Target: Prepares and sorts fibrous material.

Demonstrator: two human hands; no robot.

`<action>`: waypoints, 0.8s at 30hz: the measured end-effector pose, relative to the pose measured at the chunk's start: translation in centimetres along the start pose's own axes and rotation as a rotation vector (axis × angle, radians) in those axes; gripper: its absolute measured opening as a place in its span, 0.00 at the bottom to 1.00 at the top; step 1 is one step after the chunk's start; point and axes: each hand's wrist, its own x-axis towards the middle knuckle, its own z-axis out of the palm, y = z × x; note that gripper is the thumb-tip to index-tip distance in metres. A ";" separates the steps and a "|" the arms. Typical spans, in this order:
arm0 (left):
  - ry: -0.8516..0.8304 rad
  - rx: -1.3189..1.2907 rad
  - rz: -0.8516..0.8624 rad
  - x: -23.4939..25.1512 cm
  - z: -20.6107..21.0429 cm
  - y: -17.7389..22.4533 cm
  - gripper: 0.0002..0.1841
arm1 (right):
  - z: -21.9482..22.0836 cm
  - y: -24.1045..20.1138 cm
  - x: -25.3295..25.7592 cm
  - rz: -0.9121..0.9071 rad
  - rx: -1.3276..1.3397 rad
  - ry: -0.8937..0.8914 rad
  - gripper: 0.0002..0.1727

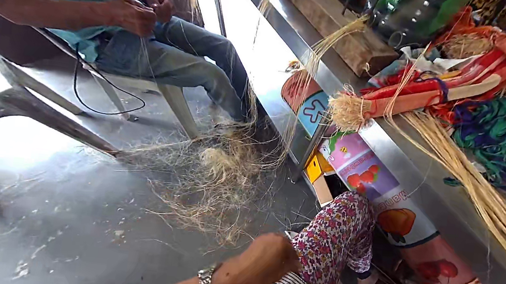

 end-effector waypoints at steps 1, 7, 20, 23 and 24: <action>0.009 -0.178 0.179 0.3 1.1 0.9 0.17 | 0.1 -0.3 0.3 -0.021 -0.006 -0.011 0.10; -0.197 -1.075 0.197 0.8 5.2 3.1 0.12 | 0.8 -0.2 1.3 -0.054 0.007 -0.071 0.11; -0.105 -1.166 -0.001 1.6 6.0 2.2 0.13 | 0.4 1.5 0.0 0.058 0.098 -0.198 0.19; -0.243 -0.984 0.034 2.2 5.6 2.9 0.13 | 0.7 1.3 0.2 0.038 0.056 -0.258 0.19; -0.294 -0.950 0.024 2.4 5.6 3.3 0.14 | 0.9 1.2 0.3 0.025 0.031 -0.272 0.19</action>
